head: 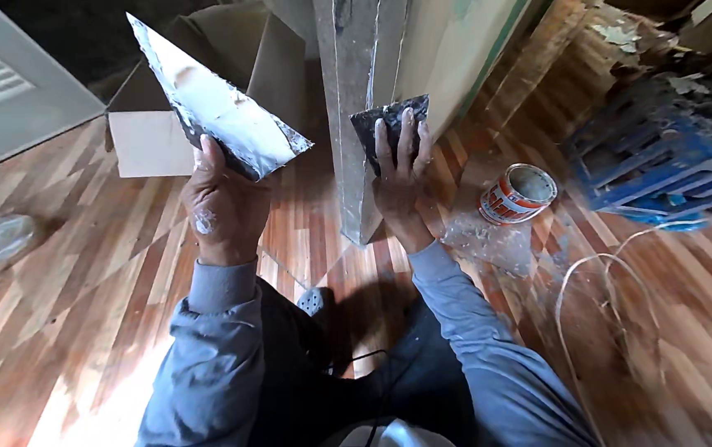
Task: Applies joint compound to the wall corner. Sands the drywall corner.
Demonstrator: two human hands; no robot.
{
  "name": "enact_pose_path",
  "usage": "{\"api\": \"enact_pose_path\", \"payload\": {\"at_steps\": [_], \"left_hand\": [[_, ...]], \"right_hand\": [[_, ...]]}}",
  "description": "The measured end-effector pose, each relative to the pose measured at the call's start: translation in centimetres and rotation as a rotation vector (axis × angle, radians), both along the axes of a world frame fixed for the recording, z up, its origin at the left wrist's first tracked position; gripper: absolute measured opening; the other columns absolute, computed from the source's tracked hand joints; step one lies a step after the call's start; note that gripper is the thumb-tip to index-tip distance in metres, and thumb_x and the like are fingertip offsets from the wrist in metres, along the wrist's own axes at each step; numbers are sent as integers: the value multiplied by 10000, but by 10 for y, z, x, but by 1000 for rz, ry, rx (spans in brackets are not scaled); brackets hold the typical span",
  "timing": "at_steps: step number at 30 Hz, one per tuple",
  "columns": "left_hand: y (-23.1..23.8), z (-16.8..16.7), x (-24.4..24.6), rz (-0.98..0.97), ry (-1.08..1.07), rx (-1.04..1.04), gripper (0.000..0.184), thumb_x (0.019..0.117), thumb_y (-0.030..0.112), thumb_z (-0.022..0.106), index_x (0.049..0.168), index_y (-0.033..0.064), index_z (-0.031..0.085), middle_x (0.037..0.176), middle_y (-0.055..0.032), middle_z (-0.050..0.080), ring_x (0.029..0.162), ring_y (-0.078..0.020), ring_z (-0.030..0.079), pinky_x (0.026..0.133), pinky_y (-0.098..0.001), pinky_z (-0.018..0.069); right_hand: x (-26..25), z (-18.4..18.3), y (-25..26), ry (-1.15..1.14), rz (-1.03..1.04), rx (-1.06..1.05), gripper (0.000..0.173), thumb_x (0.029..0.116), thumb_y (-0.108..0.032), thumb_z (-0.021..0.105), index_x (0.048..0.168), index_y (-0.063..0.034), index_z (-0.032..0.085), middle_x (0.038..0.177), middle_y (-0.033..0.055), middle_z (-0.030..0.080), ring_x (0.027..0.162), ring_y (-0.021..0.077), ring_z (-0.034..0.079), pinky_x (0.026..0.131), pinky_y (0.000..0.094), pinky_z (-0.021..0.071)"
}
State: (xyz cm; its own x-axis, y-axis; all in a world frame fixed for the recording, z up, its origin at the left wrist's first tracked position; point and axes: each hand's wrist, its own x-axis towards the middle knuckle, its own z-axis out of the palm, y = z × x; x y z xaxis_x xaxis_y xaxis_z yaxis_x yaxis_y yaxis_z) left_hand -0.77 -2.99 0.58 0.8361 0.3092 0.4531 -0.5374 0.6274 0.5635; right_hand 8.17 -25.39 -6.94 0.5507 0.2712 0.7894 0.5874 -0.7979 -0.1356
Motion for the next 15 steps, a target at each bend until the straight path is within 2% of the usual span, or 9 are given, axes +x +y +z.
{"api": "enact_pose_path", "payload": {"at_steps": [2,5,9,13,15], "left_hand": [[4,-1,3,-6,-13,5,422,1127,297,177,1336,133,506,1273,-73,625,1210,-218,613,1072,-477,488],[9,-3,6,-1,-12,15,421,1128,300,173,1346,137,494,1280,-70,617,1220,-217,607,1073,-473,487],[12,-5,10,-4,-4,2,390,1128,275,212,1329,126,511,1274,-72,625,1207,-212,616,1063,-455,500],[15,-7,15,-9,-5,20,395,1129,288,209,1340,139,508,1272,-65,626,1203,-201,617,1055,-446,506],[16,-9,17,2,9,30,397,1129,291,206,1332,146,514,1264,-58,630,1196,-193,620,1045,-442,512]], "right_hand": [[10,-12,6,-14,-60,24,797,898,-15,633,1616,-167,324,1697,218,111,1538,458,151,1204,589,232],[16,-30,11,-35,-90,51,804,859,-23,651,1596,-178,371,1690,213,157,1535,450,167,1210,580,219],[15,-49,12,-11,-94,55,807,858,0,647,1593,-188,372,1693,210,138,1542,439,145,1216,584,198],[24,-74,14,-112,-147,74,694,854,-13,638,1510,-197,510,1640,219,292,1491,440,278,1173,551,284],[27,-87,12,-137,-153,71,656,872,-36,619,1499,-202,522,1634,211,310,1495,423,281,1184,528,275]]}}
